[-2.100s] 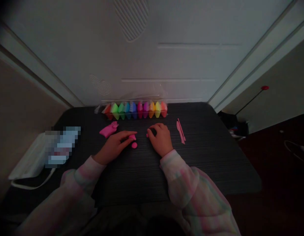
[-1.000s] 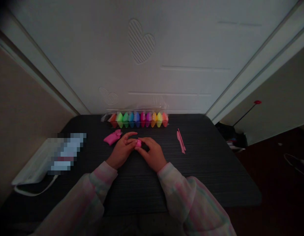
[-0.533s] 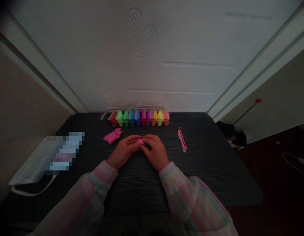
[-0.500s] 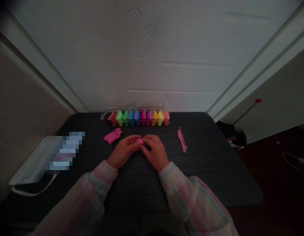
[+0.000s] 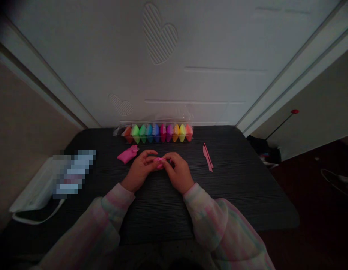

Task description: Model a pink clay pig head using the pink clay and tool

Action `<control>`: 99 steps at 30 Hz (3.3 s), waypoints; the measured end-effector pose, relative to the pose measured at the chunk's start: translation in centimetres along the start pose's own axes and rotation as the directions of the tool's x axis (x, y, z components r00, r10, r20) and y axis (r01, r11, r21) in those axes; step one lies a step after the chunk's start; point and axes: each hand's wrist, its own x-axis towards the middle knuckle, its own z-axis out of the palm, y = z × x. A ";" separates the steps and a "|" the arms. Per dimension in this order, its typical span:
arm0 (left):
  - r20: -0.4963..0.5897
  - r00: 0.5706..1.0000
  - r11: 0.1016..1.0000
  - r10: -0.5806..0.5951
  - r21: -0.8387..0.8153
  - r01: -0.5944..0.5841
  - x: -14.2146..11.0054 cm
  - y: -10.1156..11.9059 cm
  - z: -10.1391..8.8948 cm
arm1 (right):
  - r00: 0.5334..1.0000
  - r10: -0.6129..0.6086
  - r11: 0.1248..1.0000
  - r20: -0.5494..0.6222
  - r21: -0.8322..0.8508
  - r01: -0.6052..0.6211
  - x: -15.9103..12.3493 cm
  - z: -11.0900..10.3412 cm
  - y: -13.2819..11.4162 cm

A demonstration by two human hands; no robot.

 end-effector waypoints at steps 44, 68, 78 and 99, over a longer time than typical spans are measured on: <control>-0.107 0.992 0.998 0.070 0.014 -0.069 0.1 -0.3 -0.2 | 0.963 0.270 0.866 -0.019 0.443 -0.234 0.1 0.2 0.2; 0.005 0.998 0.970 -0.069 -0.233 0.068 -0.7 0.5 0.4 | 0.905 0.405 0.755 -0.131 0.607 -0.250 0.7 -0.3 1.1; -0.075 0.994 0.996 0.076 -0.040 -0.079 0.0 -0.5 0.0 | 0.958 0.285 0.870 0.038 0.409 -0.275 0.0 0.2 0.1; -0.053 0.998 0.999 -0.027 0.035 0.029 -0.3 -0.4 0.0 | 0.942 0.295 0.732 0.161 0.595 -0.331 0.0 0.2 -0.1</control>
